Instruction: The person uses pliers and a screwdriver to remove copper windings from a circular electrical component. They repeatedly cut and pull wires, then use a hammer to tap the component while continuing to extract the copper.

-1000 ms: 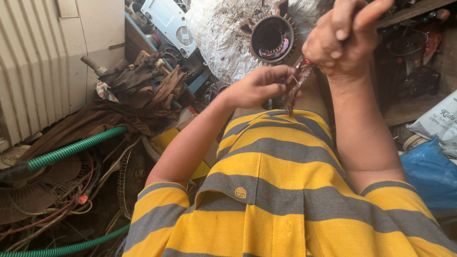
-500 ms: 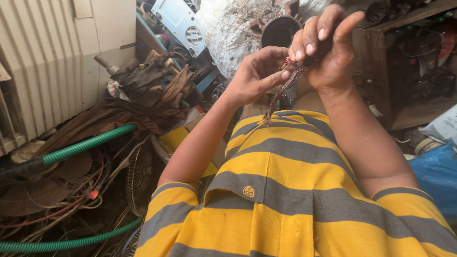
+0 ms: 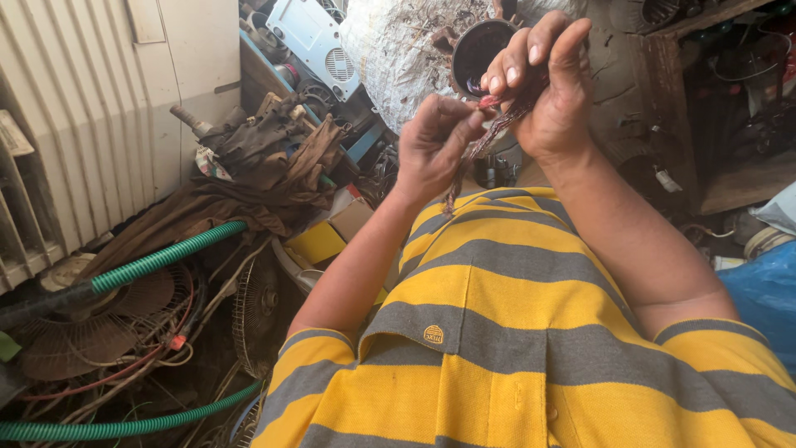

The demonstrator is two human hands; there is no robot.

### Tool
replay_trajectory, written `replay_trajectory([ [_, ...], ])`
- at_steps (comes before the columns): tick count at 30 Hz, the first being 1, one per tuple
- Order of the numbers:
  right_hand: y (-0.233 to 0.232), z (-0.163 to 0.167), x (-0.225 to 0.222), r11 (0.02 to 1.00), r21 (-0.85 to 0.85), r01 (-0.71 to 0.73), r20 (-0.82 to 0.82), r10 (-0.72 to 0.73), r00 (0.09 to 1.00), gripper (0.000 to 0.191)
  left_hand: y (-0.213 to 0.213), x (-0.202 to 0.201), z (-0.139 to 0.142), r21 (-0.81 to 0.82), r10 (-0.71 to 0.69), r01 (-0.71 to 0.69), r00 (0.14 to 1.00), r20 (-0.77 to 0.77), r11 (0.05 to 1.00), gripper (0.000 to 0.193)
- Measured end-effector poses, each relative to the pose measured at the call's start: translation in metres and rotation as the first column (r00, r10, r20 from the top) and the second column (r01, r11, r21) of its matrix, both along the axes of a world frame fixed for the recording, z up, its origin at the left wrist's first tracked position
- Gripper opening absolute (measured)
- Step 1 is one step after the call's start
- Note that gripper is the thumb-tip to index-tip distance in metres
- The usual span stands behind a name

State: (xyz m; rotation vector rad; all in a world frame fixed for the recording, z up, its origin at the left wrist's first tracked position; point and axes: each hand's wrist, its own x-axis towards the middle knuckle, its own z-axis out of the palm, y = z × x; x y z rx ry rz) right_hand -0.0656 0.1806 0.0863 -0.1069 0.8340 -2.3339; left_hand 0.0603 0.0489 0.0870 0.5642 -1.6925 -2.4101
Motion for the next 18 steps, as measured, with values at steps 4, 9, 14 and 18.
replay_trajectory([
  [4,0.001,0.0,0.001,1.0,0.006,0.009,-0.019,-0.008,1.0,0.047,0.007,0.005,-0.005,0.06,-0.042,0.042,0.999,-0.003,0.997,0.012],
  [9,0.005,-0.001,0.0,1.0,0.021,0.022,-0.045,-0.021,0.999,0.049,0.003,-0.008,0.009,0.512,-0.01,0.043,0.998,-0.067,0.858,0.02],
  [14,0.004,0.003,0.004,0.999,0.029,0.013,-0.153,-0.009,0.988,0.051,-0.029,-0.019,0.03,0.056,-0.596,0.614,0.781,-0.188,0.787,0.051],
  [18,0.005,0.03,-0.012,0.999,0.001,-0.052,-0.262,0.051,0.964,0.06,-0.034,-0.02,0.033,0.203,-0.71,0.692,0.608,0.355,0.693,0.046],
])
